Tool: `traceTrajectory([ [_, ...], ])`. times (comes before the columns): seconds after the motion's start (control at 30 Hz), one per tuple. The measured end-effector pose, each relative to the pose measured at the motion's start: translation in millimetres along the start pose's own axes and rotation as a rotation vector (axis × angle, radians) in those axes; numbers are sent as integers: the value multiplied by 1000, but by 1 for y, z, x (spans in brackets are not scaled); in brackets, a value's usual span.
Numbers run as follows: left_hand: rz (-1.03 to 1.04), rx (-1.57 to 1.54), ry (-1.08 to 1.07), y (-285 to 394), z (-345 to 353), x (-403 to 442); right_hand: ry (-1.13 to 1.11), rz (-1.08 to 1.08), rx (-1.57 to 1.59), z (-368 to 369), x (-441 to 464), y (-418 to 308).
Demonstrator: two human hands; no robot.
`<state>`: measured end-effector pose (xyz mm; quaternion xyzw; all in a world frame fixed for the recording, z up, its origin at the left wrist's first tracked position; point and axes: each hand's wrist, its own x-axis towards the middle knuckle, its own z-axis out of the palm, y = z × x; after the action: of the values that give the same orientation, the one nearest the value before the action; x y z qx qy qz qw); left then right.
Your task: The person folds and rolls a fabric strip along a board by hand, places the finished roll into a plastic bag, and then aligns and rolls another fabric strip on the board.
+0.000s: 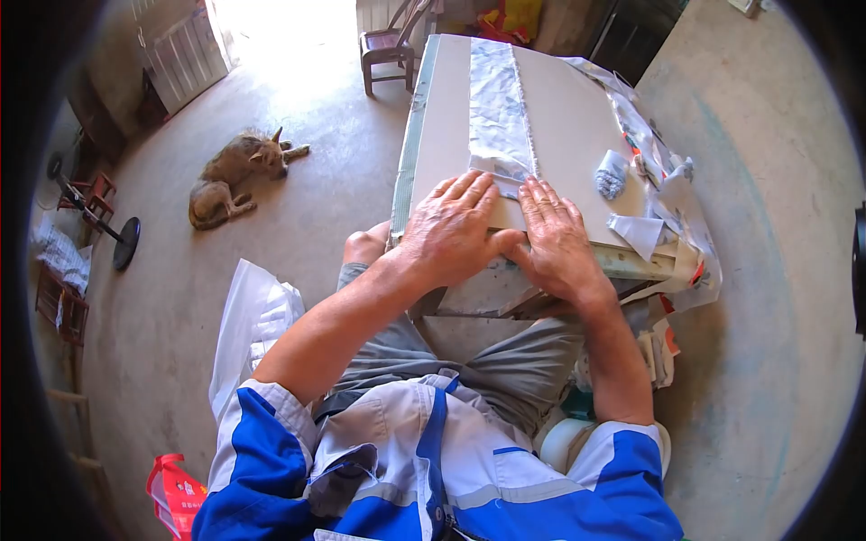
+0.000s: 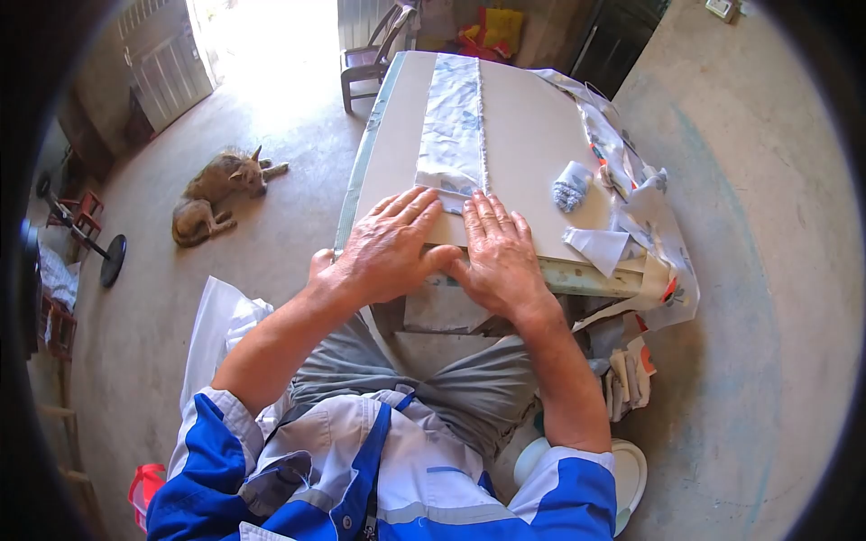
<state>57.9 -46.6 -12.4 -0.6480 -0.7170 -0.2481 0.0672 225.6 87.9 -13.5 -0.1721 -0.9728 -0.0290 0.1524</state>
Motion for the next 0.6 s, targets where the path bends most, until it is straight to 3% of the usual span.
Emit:
traceTrajectory([
  [0.23, 29, 34, 68, -5, -11, -1, -31, 18, -16, -5, 3, -4],
  [0.6, 63, 66, 65, -17, -15, 27, 169, -98, 113, -22, 19, 18],
])
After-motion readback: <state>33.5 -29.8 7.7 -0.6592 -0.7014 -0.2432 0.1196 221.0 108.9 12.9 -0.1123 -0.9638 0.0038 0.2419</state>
